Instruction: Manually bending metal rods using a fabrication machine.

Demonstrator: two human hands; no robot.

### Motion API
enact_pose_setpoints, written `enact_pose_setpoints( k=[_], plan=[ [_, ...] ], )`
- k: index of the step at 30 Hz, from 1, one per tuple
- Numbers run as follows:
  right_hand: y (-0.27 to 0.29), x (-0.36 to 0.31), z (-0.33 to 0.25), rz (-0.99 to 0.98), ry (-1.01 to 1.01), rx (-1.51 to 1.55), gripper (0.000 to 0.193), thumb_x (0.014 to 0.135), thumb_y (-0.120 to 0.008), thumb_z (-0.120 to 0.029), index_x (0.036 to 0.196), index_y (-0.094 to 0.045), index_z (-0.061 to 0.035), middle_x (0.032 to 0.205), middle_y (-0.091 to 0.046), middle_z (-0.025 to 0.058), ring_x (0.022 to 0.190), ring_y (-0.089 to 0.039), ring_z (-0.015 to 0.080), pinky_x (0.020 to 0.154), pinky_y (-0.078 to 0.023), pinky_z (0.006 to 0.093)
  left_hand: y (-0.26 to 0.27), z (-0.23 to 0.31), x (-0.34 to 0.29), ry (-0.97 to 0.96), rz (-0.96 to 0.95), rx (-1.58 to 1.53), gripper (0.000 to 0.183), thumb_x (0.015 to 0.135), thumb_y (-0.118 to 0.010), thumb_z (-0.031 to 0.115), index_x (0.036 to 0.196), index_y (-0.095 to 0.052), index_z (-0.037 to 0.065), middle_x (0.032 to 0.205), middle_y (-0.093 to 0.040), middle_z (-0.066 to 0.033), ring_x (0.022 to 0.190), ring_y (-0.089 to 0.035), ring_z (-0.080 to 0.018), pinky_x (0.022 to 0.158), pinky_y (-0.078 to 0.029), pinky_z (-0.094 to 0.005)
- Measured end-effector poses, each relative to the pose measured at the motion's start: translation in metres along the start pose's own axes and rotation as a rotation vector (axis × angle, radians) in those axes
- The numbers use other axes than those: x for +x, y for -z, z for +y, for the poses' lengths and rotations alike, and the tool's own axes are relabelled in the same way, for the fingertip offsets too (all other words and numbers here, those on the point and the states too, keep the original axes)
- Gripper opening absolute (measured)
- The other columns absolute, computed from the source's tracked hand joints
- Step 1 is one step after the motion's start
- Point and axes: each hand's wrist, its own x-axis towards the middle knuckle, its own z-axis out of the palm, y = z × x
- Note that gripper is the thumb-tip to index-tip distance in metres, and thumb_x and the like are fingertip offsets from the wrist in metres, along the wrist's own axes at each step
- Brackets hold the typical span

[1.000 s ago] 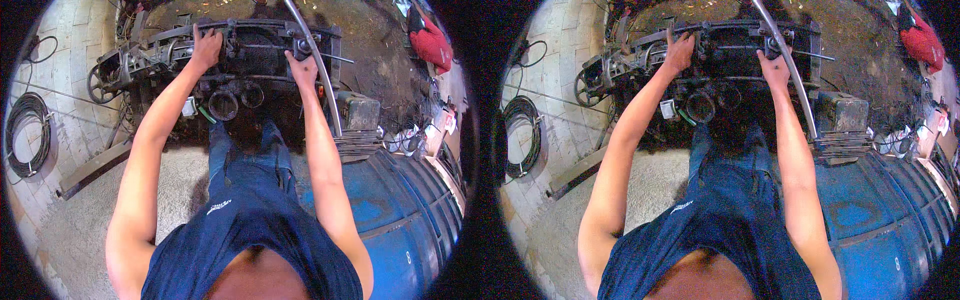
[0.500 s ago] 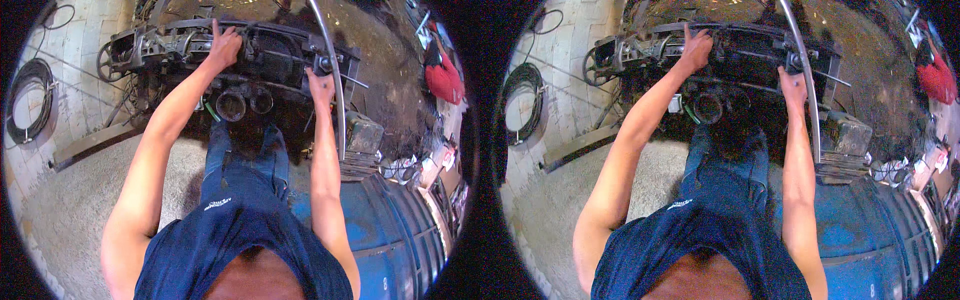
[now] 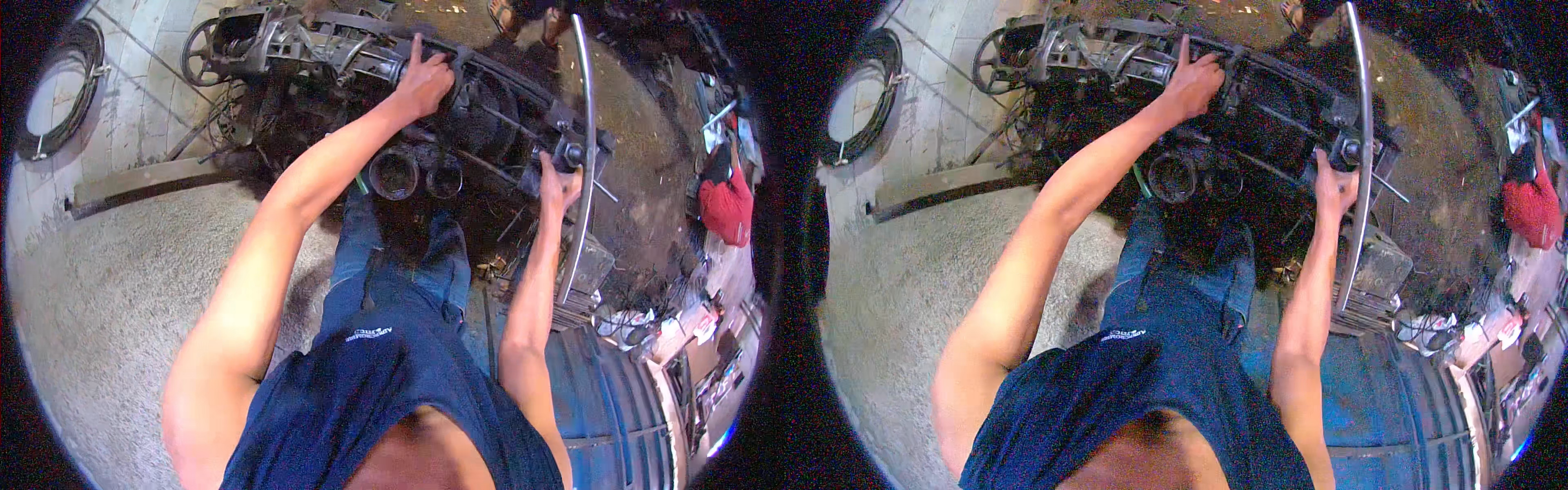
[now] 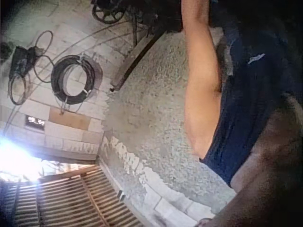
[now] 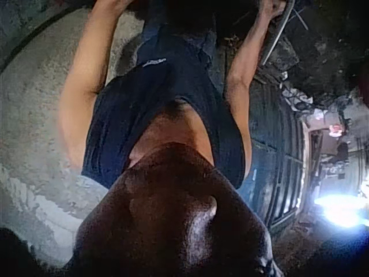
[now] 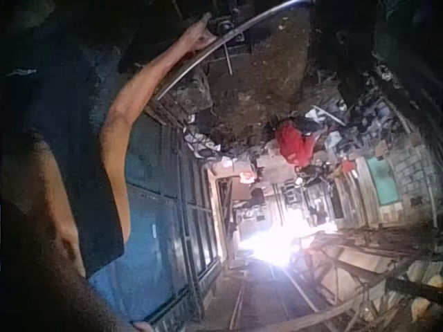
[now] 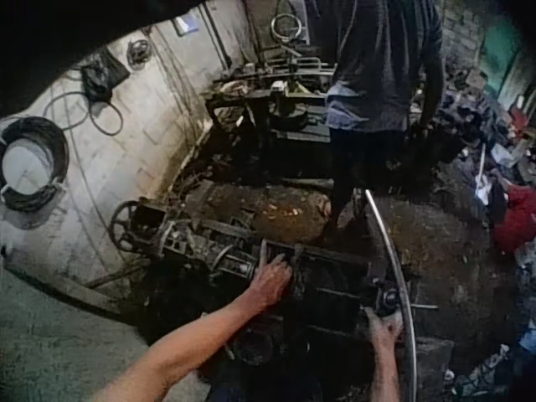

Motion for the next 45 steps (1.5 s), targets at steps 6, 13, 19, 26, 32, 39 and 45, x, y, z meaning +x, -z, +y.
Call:
enact_pose_setpoints(
  k=[6,13,19,26,32,39,45],
  plan=[
    [0.004,0.010,0.015,0.116,0.151,-0.314,0.053,0.061,-0.086,-0.020,0.102,-0.065,0.0065,0.097,-0.068,0.0153,0.089,-0.061,0.0236,0.086,-0.047,0.0354,0.005,0.007,0.003,-0.027,0.028,-0.050,0.011,0.070,-0.065,0.008,0.081,-0.068,0.007,0.087,-0.065,-0.0090,0.107,-0.057,-0.0264,0.109,-0.011,-0.0706],
    [0.013,0.008,0.001,0.036,0.105,-0.256,0.056,0.058,-0.086,-0.019,0.102,-0.065,0.0102,0.102,-0.068,0.0191,0.089,-0.063,0.0268,0.087,-0.048,0.0368,0.001,0.010,0.000,-0.025,0.095,-0.086,0.016,0.065,-0.066,0.009,0.081,-0.064,0.006,0.082,-0.061,-0.0081,0.102,-0.057,-0.0259,0.107,-0.013,-0.0716],
    [0.021,0.021,0.024,0.026,0.123,-0.127,0.051,0.061,-0.085,-0.011,0.102,-0.063,0.0110,0.101,-0.067,0.0168,0.091,-0.062,0.0235,0.087,-0.048,0.0358,-0.001,0.022,0.004,-0.013,0.077,-0.093,0.014,0.069,-0.064,0.010,0.082,-0.064,0.005,0.082,-0.061,-0.0083,0.099,-0.058,-0.0253,0.107,-0.014,-0.0713],
    [0.026,0.027,0.039,0.048,0.125,-0.150,0.052,0.061,-0.084,-0.006,0.105,-0.061,0.0107,0.106,-0.065,0.0169,0.089,-0.061,0.0240,0.087,-0.048,0.0354,-0.003,0.026,0.005,-0.006,0.068,-0.117,0.013,0.071,-0.061,0.009,0.083,-0.064,0.005,0.081,-0.061,-0.0086,0.094,-0.061,-0.0263,0.109,-0.013,-0.0697],
    [0.039,0.039,0.057,0.075,0.161,-0.286,0.053,0.062,-0.085,-0.007,0.105,-0.061,0.0118,0.105,-0.065,0.0175,0.091,-0.060,0.0232,0.088,-0.048,0.0361,-0.002,0.039,0.011,-0.032,0.076,-0.127,0.016,0.068,-0.063,0.008,0.084,-0.064,0.005,0.083,-0.061,-0.0090,0.095,-0.061,-0.0264,0.109,-0.012,-0.0689],
    [0.039,0.033,0.041,0.005,0.070,-0.205,0.056,0.060,-0.087,-0.010,0.106,-0.061,0.0108,0.106,-0.065,0.0167,0.091,-0.061,0.0234,0.089,-0.047,0.0358,-0.005,0.040,0.009,-0.008,0.106,-0.105,0.011,0.072,-0.062,0.011,0.081,-0.067,0.006,0.086,-0.064,-0.0101,0.093,-0.061,-0.0272,0.110,-0.016,-0.0668],
    [0.040,0.030,0.030,0.006,0.025,-0.202,0.055,0.062,-0.086,-0.013,0.106,-0.062,0.0083,0.107,-0.065,0.0156,0.095,-0.059,0.0246,0.092,-0.045,0.0358,0.005,0.046,0.011,-0.033,-0.016,-0.066,0.030,0.069,-0.064,0.007,0.099,-0.060,0.002,0.098,-0.061,-0.0111,0.109,-0.055,-0.0278,0.110,-0.019,-0.0645]
  ],
)
